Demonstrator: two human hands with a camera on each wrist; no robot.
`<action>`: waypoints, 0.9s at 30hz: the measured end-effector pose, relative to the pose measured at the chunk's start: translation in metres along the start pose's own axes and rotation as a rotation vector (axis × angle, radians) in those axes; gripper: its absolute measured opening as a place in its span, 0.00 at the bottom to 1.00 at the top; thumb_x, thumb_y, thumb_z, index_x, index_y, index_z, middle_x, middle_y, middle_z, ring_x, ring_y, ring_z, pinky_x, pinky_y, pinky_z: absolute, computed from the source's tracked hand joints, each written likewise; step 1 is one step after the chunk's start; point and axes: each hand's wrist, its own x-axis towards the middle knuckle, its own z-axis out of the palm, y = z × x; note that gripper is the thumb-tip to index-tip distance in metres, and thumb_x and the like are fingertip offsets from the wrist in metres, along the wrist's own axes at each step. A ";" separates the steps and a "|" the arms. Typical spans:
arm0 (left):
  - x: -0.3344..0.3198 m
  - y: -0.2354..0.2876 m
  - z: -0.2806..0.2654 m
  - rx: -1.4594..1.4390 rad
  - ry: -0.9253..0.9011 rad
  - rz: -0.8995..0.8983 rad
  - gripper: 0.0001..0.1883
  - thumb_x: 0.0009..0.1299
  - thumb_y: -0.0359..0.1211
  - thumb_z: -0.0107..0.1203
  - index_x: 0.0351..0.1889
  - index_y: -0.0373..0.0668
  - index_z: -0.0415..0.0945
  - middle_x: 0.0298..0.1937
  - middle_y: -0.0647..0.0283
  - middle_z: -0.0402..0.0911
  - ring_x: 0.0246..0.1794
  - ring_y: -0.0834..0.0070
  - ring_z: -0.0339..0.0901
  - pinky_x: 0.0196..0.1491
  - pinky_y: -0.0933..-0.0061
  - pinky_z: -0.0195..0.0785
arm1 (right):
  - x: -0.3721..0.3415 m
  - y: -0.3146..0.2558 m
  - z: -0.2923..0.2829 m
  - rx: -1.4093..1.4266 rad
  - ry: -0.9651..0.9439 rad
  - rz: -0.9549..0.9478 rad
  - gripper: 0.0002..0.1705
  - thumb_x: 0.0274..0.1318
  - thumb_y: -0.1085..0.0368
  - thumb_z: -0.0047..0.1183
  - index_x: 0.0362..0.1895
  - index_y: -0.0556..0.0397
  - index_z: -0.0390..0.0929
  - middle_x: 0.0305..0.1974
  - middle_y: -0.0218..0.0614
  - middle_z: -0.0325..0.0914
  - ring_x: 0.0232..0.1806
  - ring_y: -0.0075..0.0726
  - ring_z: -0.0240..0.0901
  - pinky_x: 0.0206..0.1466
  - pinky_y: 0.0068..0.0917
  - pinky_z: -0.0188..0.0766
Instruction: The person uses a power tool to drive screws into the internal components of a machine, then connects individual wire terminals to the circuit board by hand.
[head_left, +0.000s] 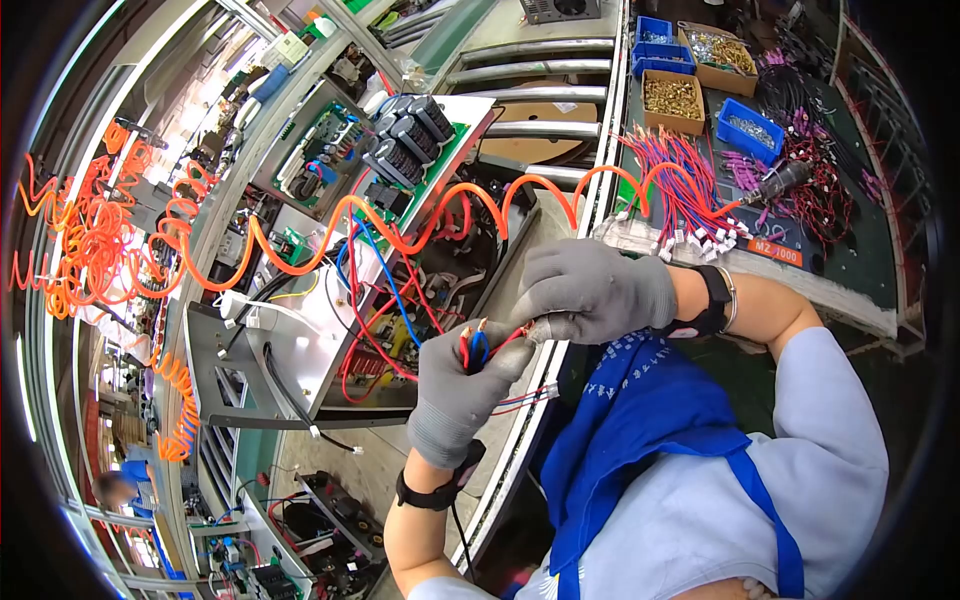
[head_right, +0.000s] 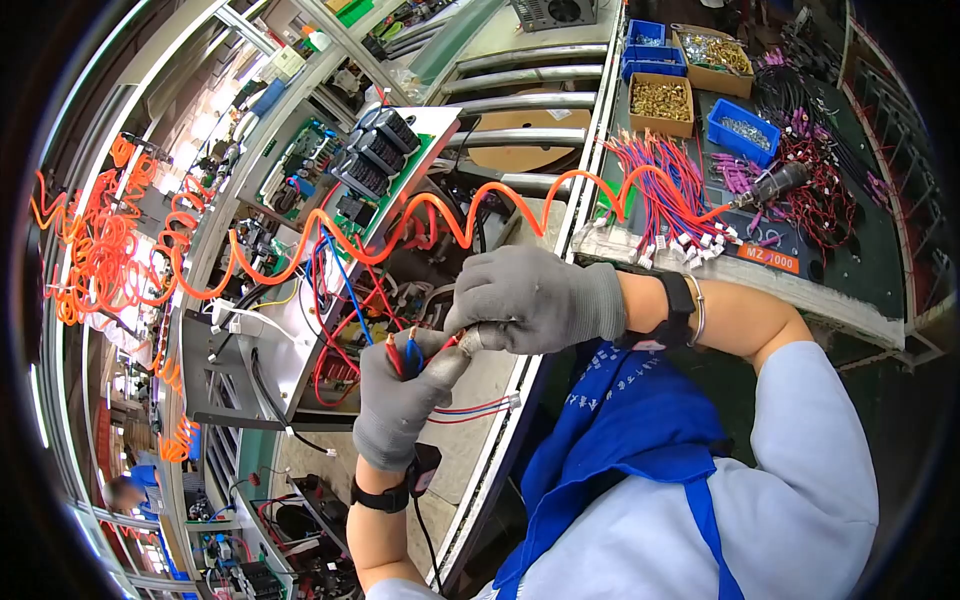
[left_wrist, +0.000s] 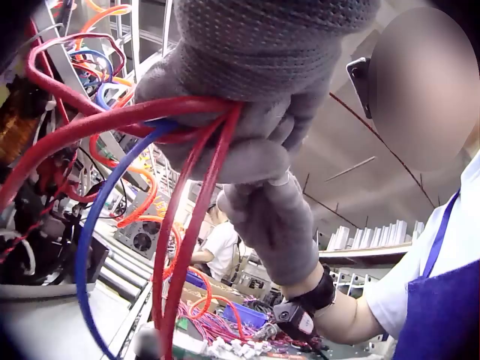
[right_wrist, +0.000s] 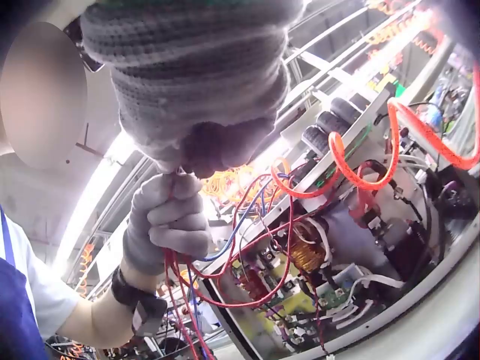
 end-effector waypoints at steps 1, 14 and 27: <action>0.000 -0.002 0.002 0.014 0.020 0.021 0.08 0.64 0.32 0.66 0.32 0.36 0.81 0.19 0.75 0.74 0.18 0.90 0.68 0.22 0.82 0.60 | -0.001 0.001 0.001 -0.009 0.009 0.003 0.10 0.49 0.64 0.59 0.39 0.48 0.80 0.34 0.36 0.76 0.39 0.46 0.75 0.41 0.39 0.73; -0.008 -0.011 0.006 1.048 0.263 0.679 0.17 0.52 0.27 0.64 0.42 0.42 0.80 0.19 0.64 0.73 0.19 0.66 0.71 0.25 0.69 0.61 | 0.009 -0.021 -0.014 0.837 -0.356 0.891 0.20 0.64 0.50 0.52 0.37 0.57 0.77 0.28 0.24 0.71 0.29 0.17 0.67 0.33 0.21 0.67; -0.004 0.004 -0.008 0.139 0.046 -0.025 0.08 0.65 0.32 0.63 0.35 0.36 0.83 0.18 0.74 0.71 0.20 0.90 0.64 0.24 0.83 0.58 | 0.001 -0.002 0.001 -0.139 -0.018 0.033 0.22 0.47 0.59 0.64 0.49 0.45 0.76 0.36 0.35 0.75 0.41 0.44 0.76 0.42 0.40 0.74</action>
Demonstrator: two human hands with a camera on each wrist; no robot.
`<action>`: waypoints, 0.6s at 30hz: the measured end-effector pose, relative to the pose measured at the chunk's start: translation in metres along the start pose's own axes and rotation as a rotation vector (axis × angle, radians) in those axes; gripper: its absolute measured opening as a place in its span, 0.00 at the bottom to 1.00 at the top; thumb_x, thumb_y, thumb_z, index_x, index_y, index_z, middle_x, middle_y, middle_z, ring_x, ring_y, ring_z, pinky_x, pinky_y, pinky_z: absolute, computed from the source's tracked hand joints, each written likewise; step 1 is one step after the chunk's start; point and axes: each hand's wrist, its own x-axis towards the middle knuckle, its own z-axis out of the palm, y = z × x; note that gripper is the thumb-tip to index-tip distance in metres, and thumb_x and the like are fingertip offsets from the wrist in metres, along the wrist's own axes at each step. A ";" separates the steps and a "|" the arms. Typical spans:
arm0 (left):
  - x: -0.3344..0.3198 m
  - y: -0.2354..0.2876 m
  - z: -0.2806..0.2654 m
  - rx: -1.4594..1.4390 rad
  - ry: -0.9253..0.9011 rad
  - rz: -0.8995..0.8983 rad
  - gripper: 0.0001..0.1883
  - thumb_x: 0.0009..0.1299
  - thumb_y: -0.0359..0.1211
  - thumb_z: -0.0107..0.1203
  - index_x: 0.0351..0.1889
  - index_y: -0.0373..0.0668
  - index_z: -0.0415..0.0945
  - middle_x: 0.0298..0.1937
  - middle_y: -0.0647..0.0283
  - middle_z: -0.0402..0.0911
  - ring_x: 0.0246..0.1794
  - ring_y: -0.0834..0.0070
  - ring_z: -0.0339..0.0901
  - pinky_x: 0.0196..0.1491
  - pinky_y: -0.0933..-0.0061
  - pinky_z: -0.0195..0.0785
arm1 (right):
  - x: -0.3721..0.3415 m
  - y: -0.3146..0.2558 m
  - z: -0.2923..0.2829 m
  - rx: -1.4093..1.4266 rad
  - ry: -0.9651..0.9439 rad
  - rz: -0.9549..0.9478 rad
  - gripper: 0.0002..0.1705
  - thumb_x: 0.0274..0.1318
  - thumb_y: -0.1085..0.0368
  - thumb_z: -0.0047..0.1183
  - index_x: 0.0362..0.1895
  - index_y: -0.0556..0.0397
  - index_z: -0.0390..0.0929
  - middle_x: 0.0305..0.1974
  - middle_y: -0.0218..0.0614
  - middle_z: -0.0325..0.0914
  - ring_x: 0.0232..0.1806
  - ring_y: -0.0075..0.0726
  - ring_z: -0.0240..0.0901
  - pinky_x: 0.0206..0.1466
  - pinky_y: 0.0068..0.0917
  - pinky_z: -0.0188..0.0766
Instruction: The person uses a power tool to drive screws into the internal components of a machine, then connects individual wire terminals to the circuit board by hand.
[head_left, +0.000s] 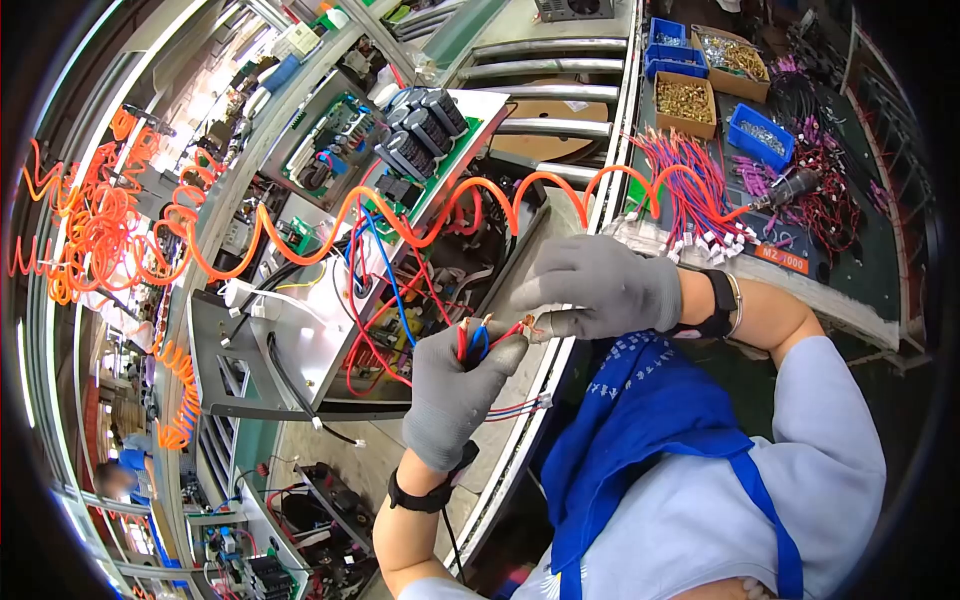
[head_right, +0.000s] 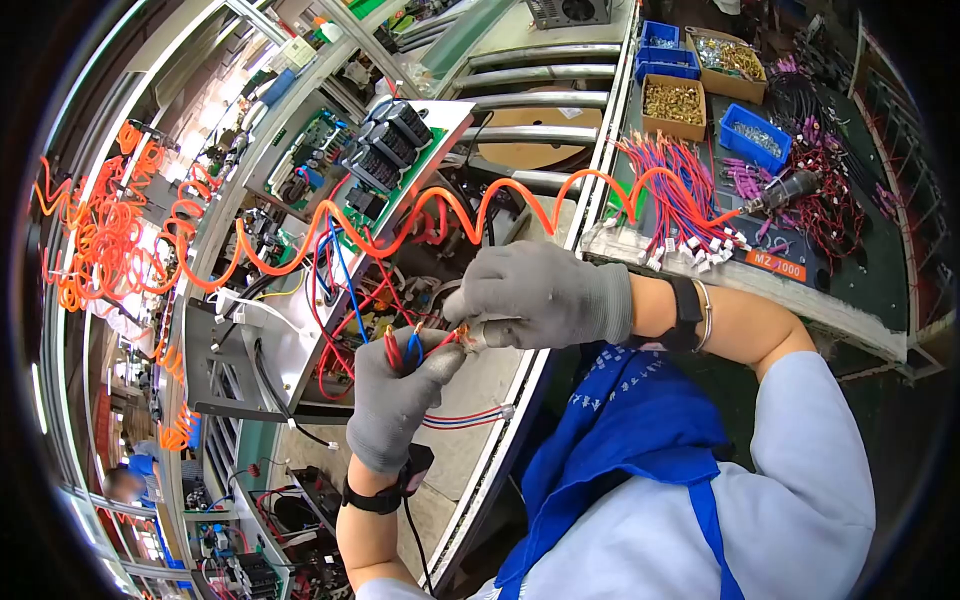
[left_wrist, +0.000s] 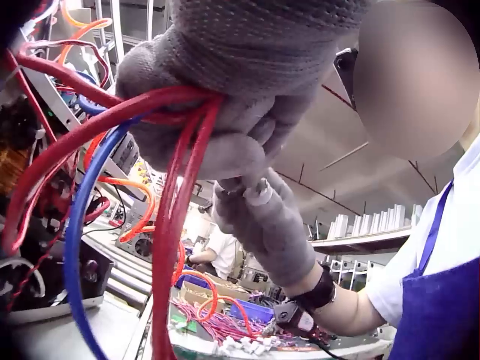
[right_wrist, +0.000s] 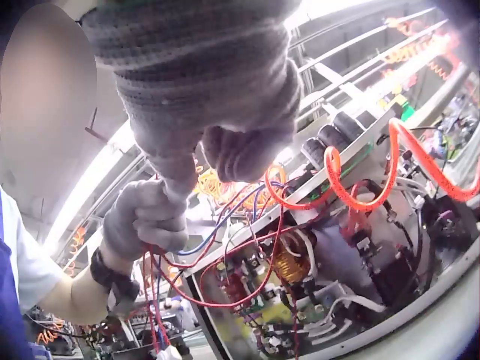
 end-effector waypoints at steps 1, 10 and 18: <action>0.001 0.000 0.000 -0.012 -0.008 -0.010 0.09 0.65 0.34 0.63 0.35 0.36 0.82 0.18 0.74 0.71 0.21 0.89 0.63 0.25 0.82 0.58 | -0.001 0.001 0.002 -0.010 0.019 -0.036 0.21 0.48 0.60 0.64 0.48 0.45 0.77 0.35 0.35 0.75 0.40 0.44 0.76 0.40 0.39 0.74; -0.002 -0.019 0.029 0.615 0.378 0.522 0.14 0.56 0.31 0.65 0.40 0.42 0.80 0.23 0.60 0.78 0.21 0.69 0.76 0.26 0.70 0.66 | -0.004 -0.031 0.016 0.732 0.217 0.745 0.09 0.59 0.63 0.53 0.34 0.55 0.80 0.27 0.32 0.78 0.24 0.25 0.73 0.26 0.23 0.69; -0.006 -0.021 0.013 0.103 0.204 0.157 0.08 0.63 0.30 0.62 0.37 0.36 0.80 0.19 0.68 0.74 0.19 0.83 0.69 0.25 0.79 0.62 | -0.007 -0.024 0.015 0.836 0.171 0.789 0.19 0.65 0.57 0.49 0.50 0.58 0.77 0.35 0.37 0.79 0.32 0.24 0.75 0.31 0.25 0.74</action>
